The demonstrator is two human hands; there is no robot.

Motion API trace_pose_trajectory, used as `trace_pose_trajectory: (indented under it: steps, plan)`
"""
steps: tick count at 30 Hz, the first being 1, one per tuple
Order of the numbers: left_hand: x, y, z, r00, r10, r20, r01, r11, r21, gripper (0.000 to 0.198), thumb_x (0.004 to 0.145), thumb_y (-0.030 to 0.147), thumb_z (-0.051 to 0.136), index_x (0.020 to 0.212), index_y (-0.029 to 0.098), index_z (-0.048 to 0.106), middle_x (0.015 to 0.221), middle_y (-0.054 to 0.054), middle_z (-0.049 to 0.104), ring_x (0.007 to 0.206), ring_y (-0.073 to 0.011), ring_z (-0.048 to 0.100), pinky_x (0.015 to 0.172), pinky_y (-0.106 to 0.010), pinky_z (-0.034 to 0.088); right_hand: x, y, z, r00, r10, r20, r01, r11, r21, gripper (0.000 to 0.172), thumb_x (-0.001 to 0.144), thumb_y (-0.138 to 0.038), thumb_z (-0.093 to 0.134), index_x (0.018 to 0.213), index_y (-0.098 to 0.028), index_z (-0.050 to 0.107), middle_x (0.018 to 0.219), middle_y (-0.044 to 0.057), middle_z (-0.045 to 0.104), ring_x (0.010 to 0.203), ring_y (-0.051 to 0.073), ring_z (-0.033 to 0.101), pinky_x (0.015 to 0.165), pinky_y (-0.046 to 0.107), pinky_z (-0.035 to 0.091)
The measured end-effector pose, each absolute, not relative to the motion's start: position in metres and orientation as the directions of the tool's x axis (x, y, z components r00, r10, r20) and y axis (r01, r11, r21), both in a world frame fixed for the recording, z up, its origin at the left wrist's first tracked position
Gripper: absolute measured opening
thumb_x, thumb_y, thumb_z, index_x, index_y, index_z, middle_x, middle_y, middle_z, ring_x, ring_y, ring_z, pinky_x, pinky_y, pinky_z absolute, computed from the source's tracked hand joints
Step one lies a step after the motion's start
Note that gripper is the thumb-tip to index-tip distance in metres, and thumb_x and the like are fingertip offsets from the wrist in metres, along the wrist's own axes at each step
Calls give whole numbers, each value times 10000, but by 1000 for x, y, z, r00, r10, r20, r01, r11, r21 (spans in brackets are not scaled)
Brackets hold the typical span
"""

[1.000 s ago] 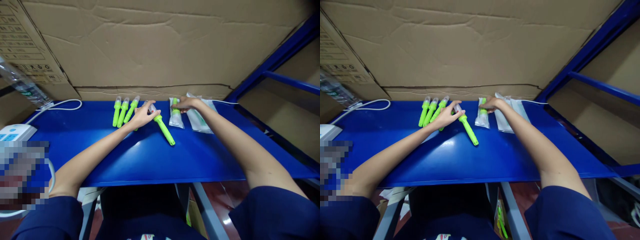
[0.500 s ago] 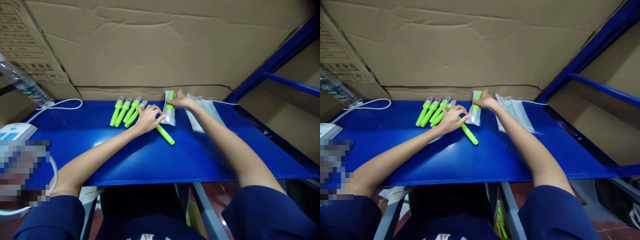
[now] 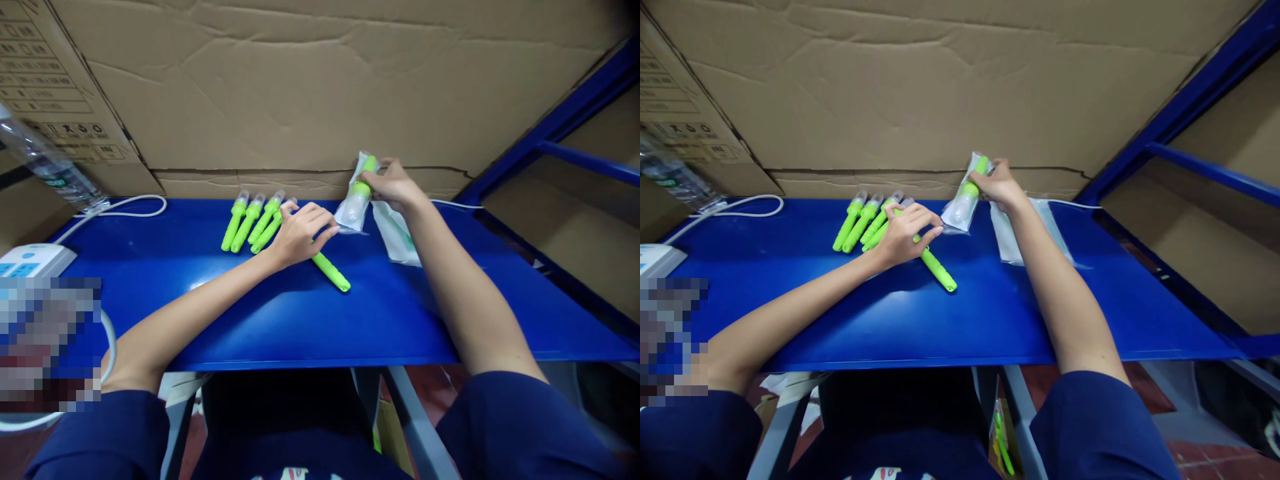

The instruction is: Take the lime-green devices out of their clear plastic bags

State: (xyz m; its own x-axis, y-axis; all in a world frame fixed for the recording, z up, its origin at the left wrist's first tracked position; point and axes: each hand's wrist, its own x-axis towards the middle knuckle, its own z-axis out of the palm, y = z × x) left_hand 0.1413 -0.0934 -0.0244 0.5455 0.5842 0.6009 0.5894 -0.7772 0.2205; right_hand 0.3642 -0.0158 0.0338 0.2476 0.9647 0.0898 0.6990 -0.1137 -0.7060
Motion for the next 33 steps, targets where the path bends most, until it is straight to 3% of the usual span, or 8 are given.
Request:
trace_pose_trajectory:
  steps: [4, 8, 13, 17, 27, 29, 33]
  plan:
    - [142, -92, -21, 421, 699, 578, 691, -660, 295, 384, 1026, 399, 425, 826, 215, 696, 969, -36, 785, 1066, -239, 625, 1020, -480, 226, 355, -21, 32, 329, 944, 29, 494, -146, -857, 711, 869, -315, 727, 1440, -165, 331, 772, 26, 621, 557, 157, 587, 419, 229, 418]
    - [142, -92, -12, 317, 769, 555, 729, -572, 376, 181, 889, 360, 603, 971, 241, 712, 881, -14, 776, 1006, -245, 625, 1012, -485, 251, 342, -23, 32, 322, 947, 24, 431, -124, -894, 702, 837, -326, 757, 1399, -194, 358, 740, 14, 623, 524, 155, 565, 423, 239, 414]
    - [139, -91, 3, 365, 813, 455, 689, -564, 455, 155, 800, 353, 676, 830, 252, 790, 838, -10, 773, 982, -257, 642, 1010, -498, 279, 337, -24, 32, 308, 951, 35, 444, -112, -889, 667, 861, -313, 731, 1403, -190, 362, 716, 7, 598, 569, 171, 586, 418, 227, 391]
    - [139, -90, 9, 427, 836, 343, 627, -548, 554, 258, 799, 461, 701, 867, 239, 814, 845, -21, 779, 900, -237, 665, 981, -472, 324, 333, -28, 32, 295, 955, 37, 459, -108, -882, 625, 888, -294, 701, 1402, -182, 364, 720, 7, 596, 602, 173, 608, 427, 215, 392]
    - [141, -90, 3, 338, 854, 395, 750, -498, 435, 325, 868, 487, 653, 873, 192, 787, 851, -55, 728, 918, -255, 616, 923, -457, 335, 327, -32, 37, 355, 932, 74, 387, -74, -919, 673, 903, -303, 713, 1422, -233, 290, 918, 75, 690, 670, 180, 662, 543, 262, 505]
    - [141, -89, 3, 324, 852, 412, 733, -501, 460, 288, 848, 462, 687, 879, 193, 782, 844, -42, 716, 911, -242, 610, 926, -449, 336, 334, -29, 40, 389, 914, 115, 349, -30, -937, 630, 921, -309, 696, 1401, -238, 295, 898, 51, 672, 610, 153, 614, 533, 254, 465]
    - [139, -86, 6, 316, 822, 473, 636, -554, 537, 197, 810, 359, 748, 886, 178, 765, 835, -21, 685, 882, -193, 600, 917, -398, 372, 364, -25, 52, 523, 825, 213, 243, 95, -965, 498, 965, -212, 605, 1364, -181, 310, 853, 0, 623, 464, 73, 382, 472, 213, 271]
